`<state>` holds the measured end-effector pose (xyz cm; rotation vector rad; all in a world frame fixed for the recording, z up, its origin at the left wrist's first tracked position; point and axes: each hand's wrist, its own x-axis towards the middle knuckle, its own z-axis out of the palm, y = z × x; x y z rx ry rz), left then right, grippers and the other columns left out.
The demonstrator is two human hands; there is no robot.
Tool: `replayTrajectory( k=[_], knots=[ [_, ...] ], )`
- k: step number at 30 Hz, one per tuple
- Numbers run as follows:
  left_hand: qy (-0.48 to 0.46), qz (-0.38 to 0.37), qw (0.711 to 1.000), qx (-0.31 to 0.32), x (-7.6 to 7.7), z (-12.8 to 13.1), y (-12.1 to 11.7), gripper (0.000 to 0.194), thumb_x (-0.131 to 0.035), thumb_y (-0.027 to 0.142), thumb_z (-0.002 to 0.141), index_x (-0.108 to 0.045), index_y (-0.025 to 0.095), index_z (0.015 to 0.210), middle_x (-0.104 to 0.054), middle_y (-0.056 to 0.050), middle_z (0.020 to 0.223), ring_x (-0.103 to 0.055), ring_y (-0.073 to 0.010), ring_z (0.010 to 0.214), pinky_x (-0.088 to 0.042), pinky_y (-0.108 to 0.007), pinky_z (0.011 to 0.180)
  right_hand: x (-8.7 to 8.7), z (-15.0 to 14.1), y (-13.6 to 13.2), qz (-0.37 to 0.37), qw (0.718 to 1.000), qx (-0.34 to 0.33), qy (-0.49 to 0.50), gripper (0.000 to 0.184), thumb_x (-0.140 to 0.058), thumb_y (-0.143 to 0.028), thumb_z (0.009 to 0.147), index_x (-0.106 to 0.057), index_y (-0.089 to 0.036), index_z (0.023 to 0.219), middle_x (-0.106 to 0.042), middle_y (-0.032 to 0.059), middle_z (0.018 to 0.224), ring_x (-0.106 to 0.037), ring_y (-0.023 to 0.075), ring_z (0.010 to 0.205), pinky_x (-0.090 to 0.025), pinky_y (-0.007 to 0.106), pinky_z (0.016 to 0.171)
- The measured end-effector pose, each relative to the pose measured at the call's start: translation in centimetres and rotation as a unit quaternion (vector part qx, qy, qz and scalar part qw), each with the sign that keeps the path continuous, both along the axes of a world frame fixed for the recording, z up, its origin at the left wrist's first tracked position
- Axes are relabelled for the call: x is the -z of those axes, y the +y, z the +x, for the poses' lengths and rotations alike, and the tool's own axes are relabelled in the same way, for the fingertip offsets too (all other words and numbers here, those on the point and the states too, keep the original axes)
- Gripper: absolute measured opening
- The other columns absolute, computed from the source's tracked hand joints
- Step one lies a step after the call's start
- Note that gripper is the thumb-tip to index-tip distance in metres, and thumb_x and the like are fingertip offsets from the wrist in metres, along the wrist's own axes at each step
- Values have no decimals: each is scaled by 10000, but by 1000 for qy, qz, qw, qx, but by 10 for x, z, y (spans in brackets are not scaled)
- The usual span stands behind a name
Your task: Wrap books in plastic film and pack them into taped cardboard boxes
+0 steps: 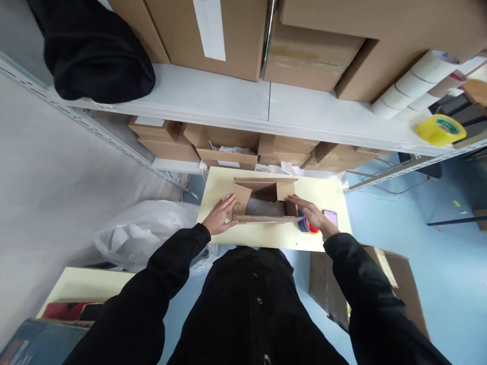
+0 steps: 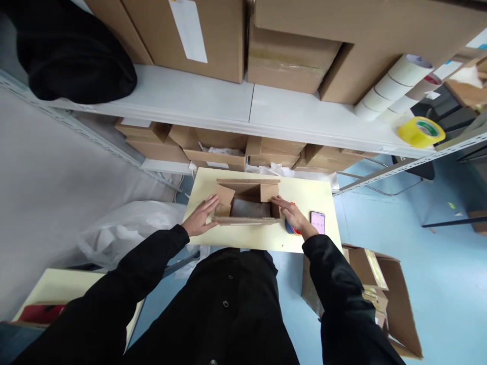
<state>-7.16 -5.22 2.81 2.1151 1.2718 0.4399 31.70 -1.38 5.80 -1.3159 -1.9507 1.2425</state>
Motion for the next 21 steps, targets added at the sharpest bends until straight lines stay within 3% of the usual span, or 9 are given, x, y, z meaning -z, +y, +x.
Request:
replayTrajectory(
  k=[4, 8, 11, 13, 16, 21],
  knots=[
    [-42, 16, 998, -52, 3, 6, 0, 592, -436, 407, 897, -387, 127, 1416, -331, -159, 1505, -224, -286, 1425, -215, -452, 1149, 5, 12, -2, -60, 997, 33, 40, 521, -538, -232, 713, -614, -240, 1228, -591, 30, 1316, -486, 265, 1279, -298, 463, 1135],
    [-73, 57, 990, -106, 7, 12, 4, 472, -453, 363, 894, -508, 154, 1313, -460, -134, 1414, -363, -265, 1358, -308, -433, 1132, 15, 11, -6, -71, 994, 70, 49, 632, -646, -327, 719, -505, -234, 1328, -516, 99, 1388, -468, 289, 1287, -341, 499, 1090],
    [-53, 113, 986, -110, 9, 15, 9, 385, -463, 309, 886, -570, 166, 1227, -534, -131, 1320, -434, -273, 1295, -356, -468, 1102, 18, 2, 3, -9, 989, 144, 17, 885, -725, -416, 691, -298, -267, 1452, -308, 143, 1517, -370, 331, 1349, -367, 546, 1041],
    [-29, 139, 986, -93, 9, 15, 11, 361, -472, 284, 877, -587, 163, 1197, -558, -138, 1277, -448, -285, 1275, -369, -485, 1089, 17, -5, 14, 28, 987, 156, 6, 1065, -759, -430, 663, -115, -292, 1500, -141, 147, 1570, -259, 351, 1401, -367, 560, 1030],
    [-13, 135, 987, -86, 9, 18, 11, 435, -443, 259, 884, -505, 144, 1299, -526, -154, 1327, -455, -283, 1275, -396, -469, 1067, 13, -13, 32, 67, 990, 122, -8, 1130, -764, -427, 666, -27, -286, 1510, -111, 152, 1574, -229, 355, 1411, -369, 553, 1033],
    [-10, 104, 989, -109, 11, 24, 3, 640, -401, 219, 890, -177, 136, 1485, -431, -161, 1437, -439, -259, 1308, -325, -488, 1104, 12, -17, 48, 146, 985, 70, -63, 912, -700, -417, 739, -200, -283, 1491, -335, 145, 1492, -371, 333, 1340, -386, 548, 1025]
  ],
)
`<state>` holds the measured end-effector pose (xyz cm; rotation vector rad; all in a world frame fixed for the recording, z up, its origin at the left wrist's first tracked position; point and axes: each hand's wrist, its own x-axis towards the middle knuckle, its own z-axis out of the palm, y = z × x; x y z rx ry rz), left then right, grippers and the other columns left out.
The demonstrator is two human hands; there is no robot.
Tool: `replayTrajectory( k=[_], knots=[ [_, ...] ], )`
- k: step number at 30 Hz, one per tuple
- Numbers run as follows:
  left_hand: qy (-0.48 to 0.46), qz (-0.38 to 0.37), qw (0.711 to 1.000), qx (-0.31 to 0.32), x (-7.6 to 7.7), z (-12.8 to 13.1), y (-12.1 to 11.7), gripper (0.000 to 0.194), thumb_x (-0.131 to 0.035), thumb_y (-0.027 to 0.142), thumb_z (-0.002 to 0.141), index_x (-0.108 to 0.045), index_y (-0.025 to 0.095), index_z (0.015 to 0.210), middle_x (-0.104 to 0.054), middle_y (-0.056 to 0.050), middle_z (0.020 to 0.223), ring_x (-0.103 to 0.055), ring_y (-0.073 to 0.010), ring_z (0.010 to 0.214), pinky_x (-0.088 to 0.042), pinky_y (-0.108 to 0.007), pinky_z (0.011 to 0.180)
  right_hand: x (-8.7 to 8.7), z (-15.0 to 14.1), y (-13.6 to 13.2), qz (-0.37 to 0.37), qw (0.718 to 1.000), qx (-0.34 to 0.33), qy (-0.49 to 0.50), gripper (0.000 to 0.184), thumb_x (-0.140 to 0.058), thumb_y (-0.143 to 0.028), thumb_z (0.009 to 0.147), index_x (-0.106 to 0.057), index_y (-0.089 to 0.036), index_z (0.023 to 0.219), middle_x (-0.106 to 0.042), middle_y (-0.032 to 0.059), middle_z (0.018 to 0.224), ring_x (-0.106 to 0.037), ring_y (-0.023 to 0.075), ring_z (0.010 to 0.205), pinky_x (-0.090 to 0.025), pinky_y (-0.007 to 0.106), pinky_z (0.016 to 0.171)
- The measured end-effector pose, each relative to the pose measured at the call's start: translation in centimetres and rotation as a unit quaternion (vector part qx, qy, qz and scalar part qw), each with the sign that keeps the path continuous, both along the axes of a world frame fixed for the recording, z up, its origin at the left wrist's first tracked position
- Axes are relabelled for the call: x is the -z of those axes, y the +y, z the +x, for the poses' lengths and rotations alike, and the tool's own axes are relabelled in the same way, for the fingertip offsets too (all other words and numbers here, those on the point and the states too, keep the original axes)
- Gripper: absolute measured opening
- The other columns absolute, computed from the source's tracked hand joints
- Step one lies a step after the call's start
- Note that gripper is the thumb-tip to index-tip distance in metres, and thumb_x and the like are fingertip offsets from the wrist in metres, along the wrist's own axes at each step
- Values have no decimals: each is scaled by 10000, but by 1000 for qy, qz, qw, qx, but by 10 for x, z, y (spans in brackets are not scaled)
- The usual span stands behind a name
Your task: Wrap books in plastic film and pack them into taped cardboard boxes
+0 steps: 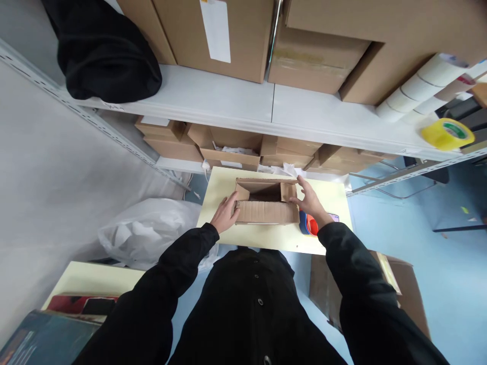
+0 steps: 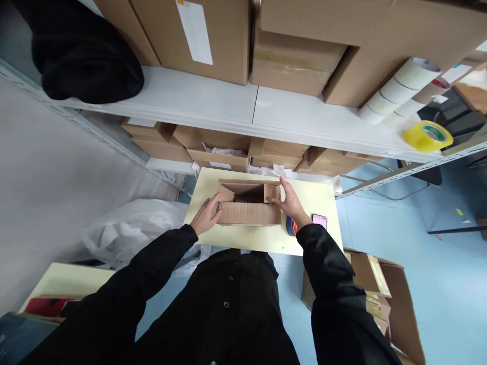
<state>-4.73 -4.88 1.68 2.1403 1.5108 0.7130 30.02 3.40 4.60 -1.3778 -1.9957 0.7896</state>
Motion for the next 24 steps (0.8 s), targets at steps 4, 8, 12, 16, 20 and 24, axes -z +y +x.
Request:
replayTrajectory(
  k=[4, 8, 12, 16, 20, 24],
  knots=[
    [18, -7, 999, -41, 1, 2, -4, 691, -409, 257, 895, -104, 98, 1493, -261, -199, 1526, -285, -280, 1403, -267, -511, 1120, 3, 2, -1, 35, 999, -3, -26, 784, -648, -374, 784, -275, -265, 1465, -428, 148, 1420, -430, 316, 1293, -424, 533, 997],
    [65, -34, 996, -47, 1, 2, -4, 554, -393, 332, 921, -331, 108, 1424, -313, -195, 1505, -240, -310, 1417, -249, -549, 1107, 0, 4, -5, 53, 997, -12, -47, 725, -612, -338, 810, -295, -238, 1454, -453, 155, 1396, -447, 305, 1281, -445, 518, 988],
    [52, -39, 997, -42, 5, 0, -3, 521, -404, 355, 923, -387, 131, 1393, -377, -175, 1476, -310, -301, 1390, -293, -525, 1095, -5, 5, -11, 63, 994, -39, -79, 645, -584, -318, 830, -357, -213, 1425, -424, 150, 1433, -413, 289, 1322, -410, 493, 1047],
    [-33, -35, 996, -81, 15, -3, -4, 700, -498, 395, 881, -233, 110, 1463, -383, -199, 1464, -396, -285, 1343, -354, -460, 1084, -2, 6, -22, 42, 987, -85, -128, 492, -513, -326, 880, -473, -211, 1357, -391, 122, 1469, -415, 265, 1333, -383, 443, 1091],
    [-67, -39, 993, -88, 20, -5, -4, 795, -529, 403, 864, -149, 90, 1487, -313, -218, 1496, -345, -294, 1373, -339, -449, 1100, 10, 5, -33, 31, 984, -86, -156, 432, -458, -336, 909, -529, -204, 1314, -384, 112, 1477, -384, 263, 1356, -388, 436, 1092],
    [-70, -66, 995, -39, 17, -4, 0, 647, -455, 363, 907, -258, 107, 1468, -426, -176, 1440, -428, -250, 1323, -368, -400, 1086, 21, 5, -41, 22, 987, -41, -153, 449, -473, -365, 900, -530, -205, 1315, -276, 113, 1532, -322, 288, 1388, -391, 454, 1085]
  ],
)
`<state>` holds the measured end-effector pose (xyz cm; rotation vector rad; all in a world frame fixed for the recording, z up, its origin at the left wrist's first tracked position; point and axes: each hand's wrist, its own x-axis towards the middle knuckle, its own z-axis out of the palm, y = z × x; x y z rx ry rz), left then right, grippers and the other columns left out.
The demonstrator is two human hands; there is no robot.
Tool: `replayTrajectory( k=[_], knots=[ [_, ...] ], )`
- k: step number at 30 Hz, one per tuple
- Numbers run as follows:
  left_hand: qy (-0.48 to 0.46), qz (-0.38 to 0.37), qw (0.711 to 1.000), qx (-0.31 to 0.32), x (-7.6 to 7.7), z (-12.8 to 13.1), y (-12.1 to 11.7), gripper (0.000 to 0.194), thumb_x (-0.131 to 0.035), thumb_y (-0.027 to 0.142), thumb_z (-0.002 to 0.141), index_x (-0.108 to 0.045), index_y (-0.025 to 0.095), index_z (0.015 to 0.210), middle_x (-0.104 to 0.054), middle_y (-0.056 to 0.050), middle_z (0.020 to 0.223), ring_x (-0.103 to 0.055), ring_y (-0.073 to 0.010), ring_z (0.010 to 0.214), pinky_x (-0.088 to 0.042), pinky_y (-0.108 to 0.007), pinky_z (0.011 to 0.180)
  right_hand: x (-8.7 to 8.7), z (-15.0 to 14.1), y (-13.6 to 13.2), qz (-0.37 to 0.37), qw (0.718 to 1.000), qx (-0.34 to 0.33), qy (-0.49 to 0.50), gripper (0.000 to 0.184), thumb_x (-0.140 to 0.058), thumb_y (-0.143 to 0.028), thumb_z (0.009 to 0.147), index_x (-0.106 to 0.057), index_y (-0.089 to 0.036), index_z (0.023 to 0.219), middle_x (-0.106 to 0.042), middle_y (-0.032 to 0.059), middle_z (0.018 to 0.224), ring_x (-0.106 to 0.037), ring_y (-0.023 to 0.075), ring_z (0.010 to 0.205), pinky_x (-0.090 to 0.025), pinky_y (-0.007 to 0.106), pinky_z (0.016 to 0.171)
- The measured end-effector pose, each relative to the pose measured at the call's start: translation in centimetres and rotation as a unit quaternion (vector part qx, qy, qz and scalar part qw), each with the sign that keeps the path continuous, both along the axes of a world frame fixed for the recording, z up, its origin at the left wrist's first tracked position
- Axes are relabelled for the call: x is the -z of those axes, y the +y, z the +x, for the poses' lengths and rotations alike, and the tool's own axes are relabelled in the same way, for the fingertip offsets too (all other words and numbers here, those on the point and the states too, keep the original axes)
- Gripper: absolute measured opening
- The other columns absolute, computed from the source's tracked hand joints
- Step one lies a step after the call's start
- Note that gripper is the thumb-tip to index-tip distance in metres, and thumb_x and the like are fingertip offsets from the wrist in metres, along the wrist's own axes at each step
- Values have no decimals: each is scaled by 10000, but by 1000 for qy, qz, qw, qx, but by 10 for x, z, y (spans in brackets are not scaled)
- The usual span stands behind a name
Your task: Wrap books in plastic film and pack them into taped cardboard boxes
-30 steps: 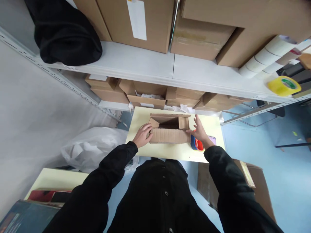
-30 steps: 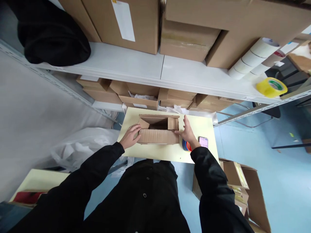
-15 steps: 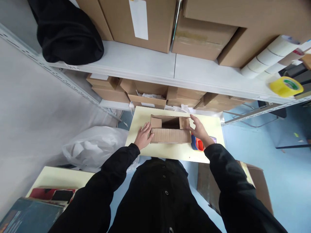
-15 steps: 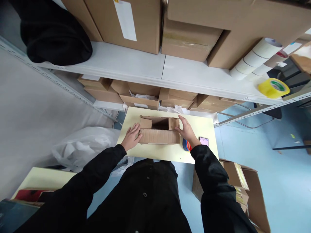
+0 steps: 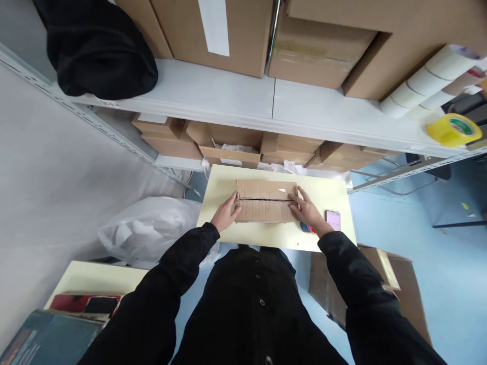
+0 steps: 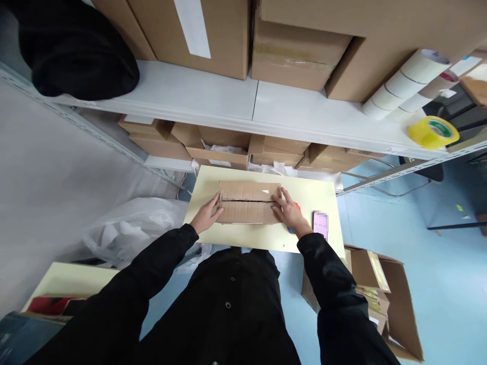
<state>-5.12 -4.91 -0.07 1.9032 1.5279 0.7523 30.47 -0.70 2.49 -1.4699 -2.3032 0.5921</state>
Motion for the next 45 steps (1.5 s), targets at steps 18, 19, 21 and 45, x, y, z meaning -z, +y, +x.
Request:
replayTrajectory(
  k=[18, 19, 21, 45],
  knots=[
    [201, 45, 973, 106, -48, 43, 20, 779, -580, 539, 802, -343, 153, 1436, -171, -187, 1557, -88, -395, 1434, -119, -623, 1111, 12, 12, -8, -12, 996, 83, 41, 460, -398, -371, 931, -498, -209, 1349, -235, 133, 1532, -352, 306, 1366, -359, 494, 1097],
    [224, 41, 964, 139, -54, 48, 20, 848, -625, 585, 745, -354, 171, 1434, -197, -175, 1553, -81, -409, 1431, -62, -645, 1106, 10, 12, -8, -12, 996, 78, 42, 462, -394, -375, 933, -494, -208, 1352, -237, 133, 1531, -334, 305, 1376, -355, 496, 1099],
    [251, 31, 950, 183, -59, 61, 21, 978, -688, 623, 657, -330, 173, 1449, -230, -171, 1544, -104, -411, 1427, 5, -645, 1107, 6, 14, -6, -15, 997, 64, 46, 475, -402, -397, 930, -490, -204, 1354, -248, 130, 1525, -306, 300, 1391, -346, 486, 1107],
    [298, 5, 946, 125, -39, 85, 21, 836, -556, 596, 800, -310, 143, 1458, -318, -181, 1506, -230, -359, 1407, -114, -546, 1145, 67, 39, -59, -253, 916, 228, -213, 307, -476, -349, 890, -536, -113, 1078, -684, 180, 929, -639, 319, 978, -344, 476, 912]
  ],
)
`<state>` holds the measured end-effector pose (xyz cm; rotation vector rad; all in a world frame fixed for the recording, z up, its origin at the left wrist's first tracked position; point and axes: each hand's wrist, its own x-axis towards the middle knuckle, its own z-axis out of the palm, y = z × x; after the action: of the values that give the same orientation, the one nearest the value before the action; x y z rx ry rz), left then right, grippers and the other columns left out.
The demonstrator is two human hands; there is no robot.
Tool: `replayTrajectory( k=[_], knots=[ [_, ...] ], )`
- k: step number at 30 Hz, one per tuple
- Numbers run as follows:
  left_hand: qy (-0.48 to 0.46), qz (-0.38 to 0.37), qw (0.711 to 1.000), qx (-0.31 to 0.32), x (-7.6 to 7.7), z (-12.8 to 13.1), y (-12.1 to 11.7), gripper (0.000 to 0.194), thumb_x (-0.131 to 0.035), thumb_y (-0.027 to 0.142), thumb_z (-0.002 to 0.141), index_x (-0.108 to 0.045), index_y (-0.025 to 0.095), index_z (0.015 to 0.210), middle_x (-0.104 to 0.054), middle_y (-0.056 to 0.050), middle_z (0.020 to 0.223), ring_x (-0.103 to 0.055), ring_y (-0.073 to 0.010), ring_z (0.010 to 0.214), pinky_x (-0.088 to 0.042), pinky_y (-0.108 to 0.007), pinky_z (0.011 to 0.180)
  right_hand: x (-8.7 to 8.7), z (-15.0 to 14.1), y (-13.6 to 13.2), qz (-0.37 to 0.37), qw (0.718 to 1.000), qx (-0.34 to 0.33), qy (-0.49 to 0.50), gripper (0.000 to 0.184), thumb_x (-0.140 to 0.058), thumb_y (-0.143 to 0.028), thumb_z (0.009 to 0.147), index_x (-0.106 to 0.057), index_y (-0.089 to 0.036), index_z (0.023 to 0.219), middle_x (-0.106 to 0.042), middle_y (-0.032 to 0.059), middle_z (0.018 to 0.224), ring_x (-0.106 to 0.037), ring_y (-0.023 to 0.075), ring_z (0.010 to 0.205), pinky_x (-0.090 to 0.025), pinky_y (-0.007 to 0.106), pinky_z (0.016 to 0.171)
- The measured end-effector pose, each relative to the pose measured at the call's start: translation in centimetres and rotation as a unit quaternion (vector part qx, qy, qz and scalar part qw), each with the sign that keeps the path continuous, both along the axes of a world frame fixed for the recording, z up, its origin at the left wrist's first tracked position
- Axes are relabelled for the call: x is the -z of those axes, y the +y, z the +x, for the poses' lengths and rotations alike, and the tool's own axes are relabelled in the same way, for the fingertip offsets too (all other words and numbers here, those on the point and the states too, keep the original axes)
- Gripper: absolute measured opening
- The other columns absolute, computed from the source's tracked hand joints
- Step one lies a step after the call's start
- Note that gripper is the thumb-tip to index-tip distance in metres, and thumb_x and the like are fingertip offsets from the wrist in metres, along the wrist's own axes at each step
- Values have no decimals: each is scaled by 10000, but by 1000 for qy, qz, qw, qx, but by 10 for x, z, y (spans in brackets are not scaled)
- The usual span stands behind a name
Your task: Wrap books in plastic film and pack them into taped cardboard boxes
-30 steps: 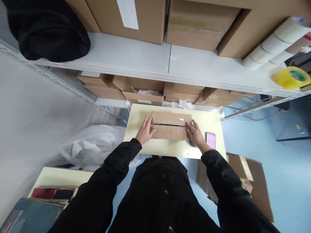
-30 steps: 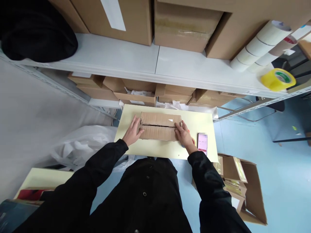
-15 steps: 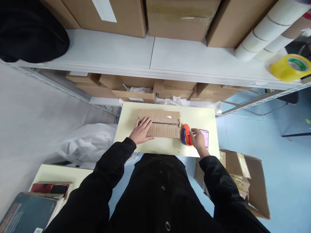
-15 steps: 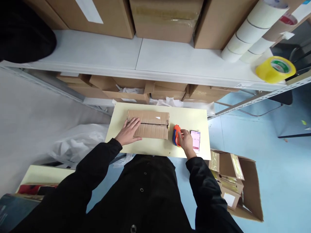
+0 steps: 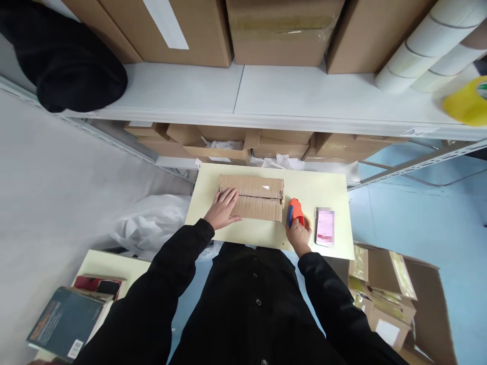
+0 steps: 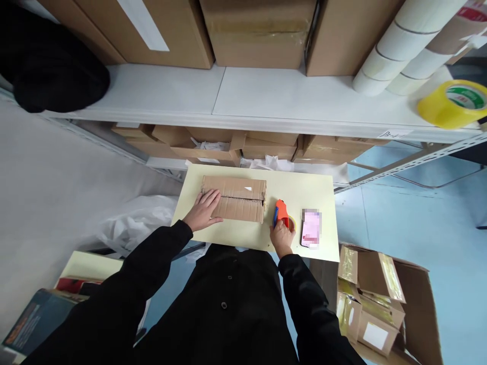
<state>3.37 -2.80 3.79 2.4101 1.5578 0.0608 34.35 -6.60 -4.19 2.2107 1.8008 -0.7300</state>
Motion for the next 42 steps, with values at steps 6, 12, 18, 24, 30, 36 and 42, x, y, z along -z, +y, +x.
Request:
replayTrajectory(
  k=[6, 12, 18, 24, 30, 36, 42],
  knots=[
    [0, -2, 999, 39, -8, -7, 4, 919, -610, 606, 743, -291, 129, 1462, -313, -196, 1502, -231, -372, 1398, -103, -563, 1137, -4, 5, 2, 52, 997, 52, 37, 271, -440, -299, 879, -553, -114, 1042, -689, 185, 869, -653, 314, 922, -375, 489, 919],
    [-9, -12, 997, 78, -14, -21, 7, 828, -585, 522, 790, -278, 158, 1467, -286, -169, 1523, -210, -333, 1417, -91, -540, 1145, -51, 59, 24, 216, 911, 185, 300, 326, -467, -475, 787, -588, -178, 841, -667, 99, 783, -619, 256, 719, -476, 363, 656],
    [-43, 7, 995, 91, 0, -33, 2, 794, -561, 497, 816, -270, 147, 1466, -267, -178, 1530, -183, -330, 1428, -98, -553, 1136, -135, 37, 66, 302, 831, 143, 444, 419, -550, -560, 765, -448, -208, 564, -410, -41, 502, -356, 109, 471, -299, 246, 459],
    [-75, 5, 993, 89, 3, -36, 0, 779, -584, 466, 812, -287, 142, 1455, -296, -179, 1517, -207, -325, 1421, -96, -565, 1133, -153, -66, 113, 124, 869, -9, 479, 577, -559, -703, 705, -427, -187, 484, -338, -51, 463, -279, 72, 449, -237, 230, 440],
    [-197, -47, 979, 9, -7, -42, -7, 781, -656, 454, 749, -386, 130, 1407, -391, -188, 1463, -340, -336, 1363, -209, -547, 1123, -140, -94, 129, 58, 882, -60, 464, 581, -566, -715, 686, -451, -179, 495, -343, -58, 464, -275, 66, 448, -237, 225, 436],
    [-501, -169, 814, -239, -17, -40, 11, 466, -561, 474, 826, -603, 128, 1134, -652, -145, 1143, -632, -259, 1047, -485, -379, 899, -128, -86, 129, 62, 876, -51, 475, 573, -583, -684, 697, -401, -189, 475, -300, -64, 463, -241, 61, 449, -203, 226, 435],
    [-661, -388, 570, -296, -28, -21, 39, 423, -737, 513, 688, -627, 152, 880, -689, -71, 898, -659, -150, 794, -465, -240, 681, -122, -82, 125, 70, 867, -43, 492, 562, -589, -671, 711, -420, -181, 492, -323, -53, 478, -261, 68, 471, -217, 233, 455]
  ],
)
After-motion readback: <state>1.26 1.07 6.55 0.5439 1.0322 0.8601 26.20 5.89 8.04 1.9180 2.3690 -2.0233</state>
